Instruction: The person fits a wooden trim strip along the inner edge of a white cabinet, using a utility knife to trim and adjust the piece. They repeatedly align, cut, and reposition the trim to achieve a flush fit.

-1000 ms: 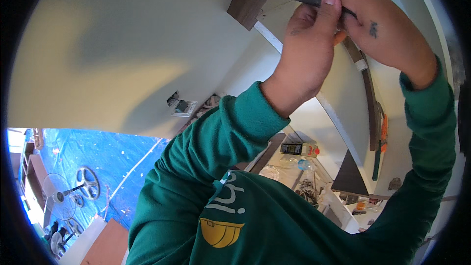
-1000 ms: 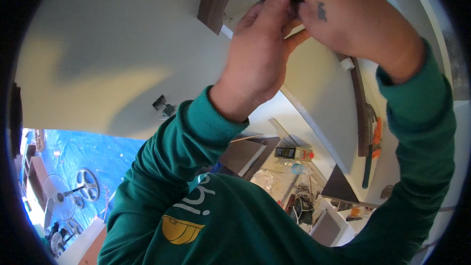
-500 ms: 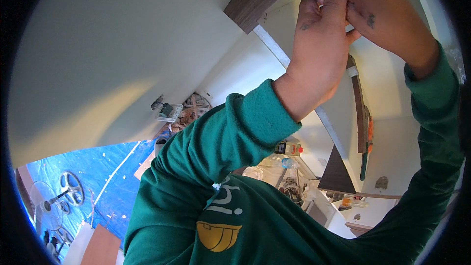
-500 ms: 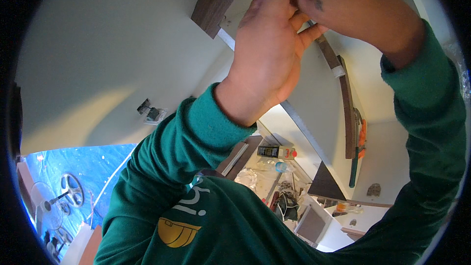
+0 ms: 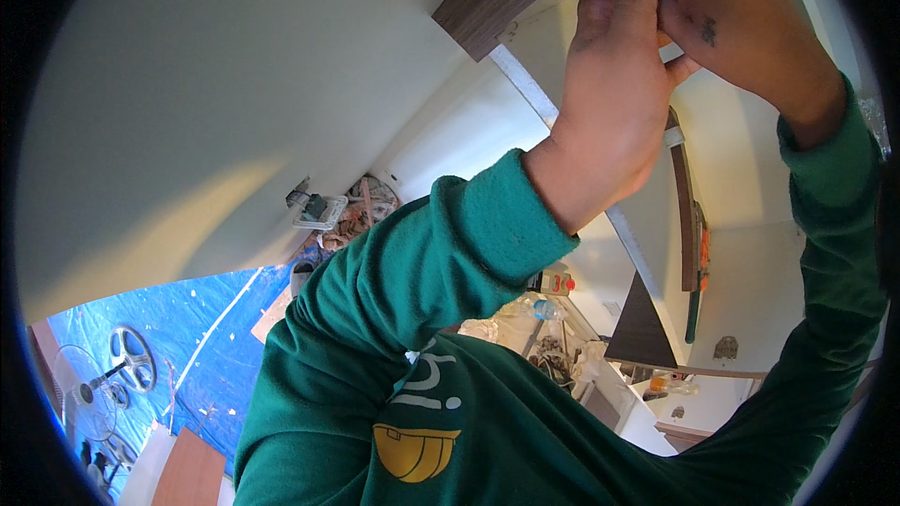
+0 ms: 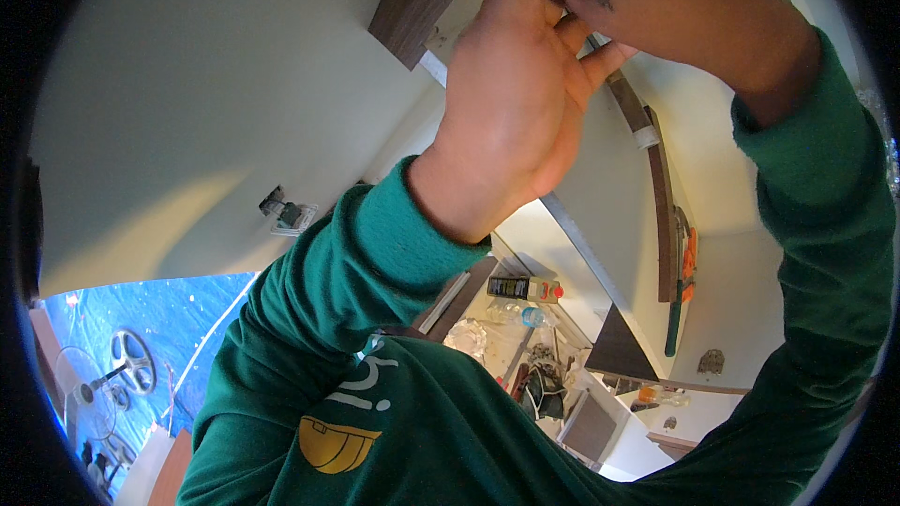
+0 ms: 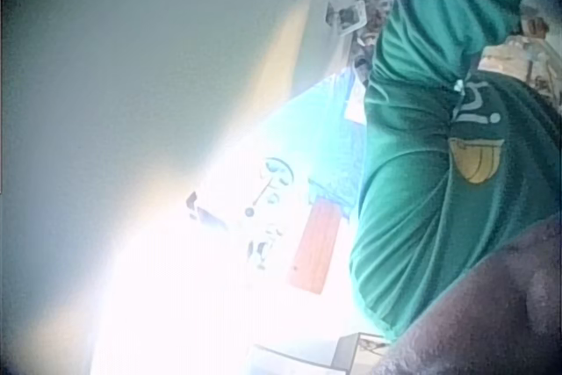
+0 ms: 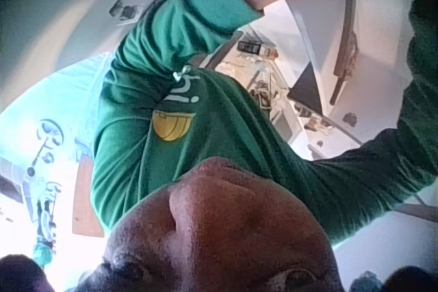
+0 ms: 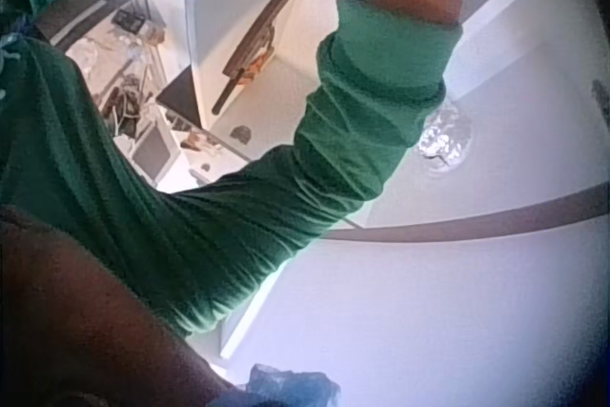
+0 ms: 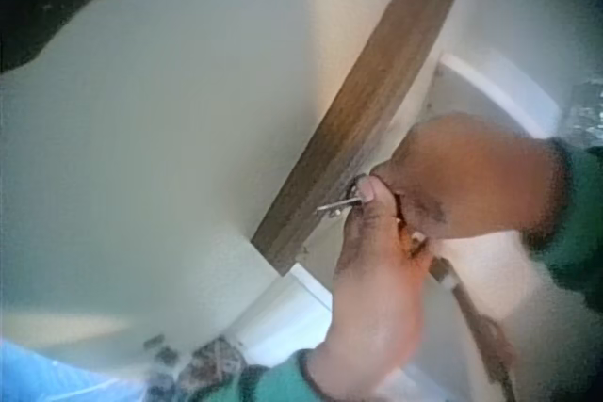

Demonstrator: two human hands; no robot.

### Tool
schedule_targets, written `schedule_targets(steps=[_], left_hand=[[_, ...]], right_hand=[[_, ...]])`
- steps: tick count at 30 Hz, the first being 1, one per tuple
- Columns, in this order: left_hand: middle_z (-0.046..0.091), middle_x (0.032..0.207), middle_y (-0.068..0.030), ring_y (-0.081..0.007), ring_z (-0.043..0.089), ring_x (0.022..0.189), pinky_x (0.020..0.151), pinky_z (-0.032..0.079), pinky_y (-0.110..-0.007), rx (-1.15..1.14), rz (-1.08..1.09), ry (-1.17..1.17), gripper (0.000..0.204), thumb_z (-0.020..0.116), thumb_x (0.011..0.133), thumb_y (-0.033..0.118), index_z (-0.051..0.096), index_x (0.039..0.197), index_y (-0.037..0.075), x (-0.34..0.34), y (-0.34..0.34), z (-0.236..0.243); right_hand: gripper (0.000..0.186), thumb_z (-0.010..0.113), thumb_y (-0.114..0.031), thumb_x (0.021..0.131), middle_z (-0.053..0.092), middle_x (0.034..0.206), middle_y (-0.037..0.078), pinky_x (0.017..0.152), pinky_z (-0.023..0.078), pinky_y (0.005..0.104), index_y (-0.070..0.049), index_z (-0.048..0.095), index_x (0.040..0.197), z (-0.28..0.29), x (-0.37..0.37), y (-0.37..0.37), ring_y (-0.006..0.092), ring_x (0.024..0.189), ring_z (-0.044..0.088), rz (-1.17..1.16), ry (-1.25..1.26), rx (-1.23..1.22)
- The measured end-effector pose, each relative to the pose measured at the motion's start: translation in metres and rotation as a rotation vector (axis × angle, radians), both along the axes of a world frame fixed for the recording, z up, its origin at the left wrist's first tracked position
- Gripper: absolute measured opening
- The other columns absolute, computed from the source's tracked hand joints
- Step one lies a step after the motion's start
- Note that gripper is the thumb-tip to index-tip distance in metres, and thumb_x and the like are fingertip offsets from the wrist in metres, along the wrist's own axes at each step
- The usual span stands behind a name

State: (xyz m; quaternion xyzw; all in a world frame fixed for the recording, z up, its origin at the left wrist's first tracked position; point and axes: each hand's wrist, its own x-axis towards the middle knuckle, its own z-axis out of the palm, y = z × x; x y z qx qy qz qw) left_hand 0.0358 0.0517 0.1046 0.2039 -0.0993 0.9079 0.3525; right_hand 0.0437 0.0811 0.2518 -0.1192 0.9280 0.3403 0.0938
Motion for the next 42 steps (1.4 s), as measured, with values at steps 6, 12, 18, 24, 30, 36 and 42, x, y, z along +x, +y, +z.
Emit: schedule_targets(steps=[6,12,18,24,30,36,42], left_hand=[[0.055,0.116,-0.0016,-0.0145,0.051,0.112,0.103,0.04,-0.043,-0.008,0.15,-0.042,0.039,0.039,0.105,0.048,0.045,0.118,0.013,0.004,0.033,-0.014],[0.054,0.112,-0.0011,-0.0147,0.052,0.109,0.104,0.04,-0.043,0.021,0.13,-0.067,0.038,0.039,0.105,0.047,0.045,0.118,0.012,0.002,0.034,-0.014],[0.053,0.12,-0.003,-0.0166,0.051,0.115,0.106,0.039,-0.043,0.002,0.093,-0.068,0.041,0.039,0.105,0.048,0.045,0.121,0.011,0.001,0.032,-0.012],[0.053,0.126,-0.0042,-0.0177,0.05,0.12,0.107,0.038,-0.042,0.016,0.125,-0.019,0.044,0.038,0.105,0.048,0.044,0.127,0.01,-0.001,0.03,-0.02],[0.053,0.126,-0.004,-0.0183,0.051,0.121,0.107,0.038,-0.042,0.043,0.121,-0.028,0.044,0.039,0.105,0.047,0.044,0.127,0.011,-0.001,0.029,-0.018],[0.053,0.125,-0.0036,-0.0177,0.051,0.12,0.108,0.037,-0.042,0.084,0.117,-0.033,0.041,0.039,0.105,0.047,0.046,0.125,0.011,-0.001,0.031,-0.018],[0.052,0.128,-0.0035,-0.0179,0.049,0.123,0.109,0.036,-0.042,0.072,0.134,-0.03,0.041,0.038,0.105,0.046,0.046,0.126,0.012,-0.002,0.028,-0.02]], right_hand=[[0.017,0.064,-0.016,0.079,0.058,0.064,0.019,0.056,0.049,0.0416,0.0,0.063,0.087,-0.009,0.001,0.008,0.0338,0.058,0.061,0.144,0.055,0.032],[0.018,0.062,-0.018,0.082,0.059,0.064,0.018,0.057,0.048,0.0416,-0.001,0.064,0.087,-0.005,-0.004,0.011,0.0338,0.059,0.061,0.157,0.004,0.047],[0.02,0.061,-0.019,0.083,0.06,0.066,0.018,0.058,0.049,0.0416,0.0,0.064,0.087,-0.001,-0.006,0.011,0.0339,0.06,0.061,0.092,-0.035,0.023],[0.02,0.061,-0.019,0.083,0.061,0.068,0.018,0.058,0.049,0.0417,0.0,0.064,0.088,-0.013,-0.003,0.015,0.0335,0.06,0.061,0.198,0.05,0.106],[0.018,0.062,-0.017,0.079,0.061,0.069,0.018,0.058,0.049,0.0423,0.0,0.064,0.086,-0.006,-0.003,0.01,0.034,0.059,0.06,0.202,0.016,0.079],[0.018,0.063,-0.017,0.076,0.061,0.067,0.018,0.059,0.05,0.0419,0.001,0.064,0.08,-0.002,-0.011,0.007,0.0343,0.061,0.062,0.068,-0.032,0.14],[0.018,0.063,-0.016,0.078,0.062,0.07,0.018,0.061,0.051,0.0423,0.002,0.064,0.081,-0.004,-0.014,0.018,0.0354,0.064,0.063,0.17,-0.037,0.067]])
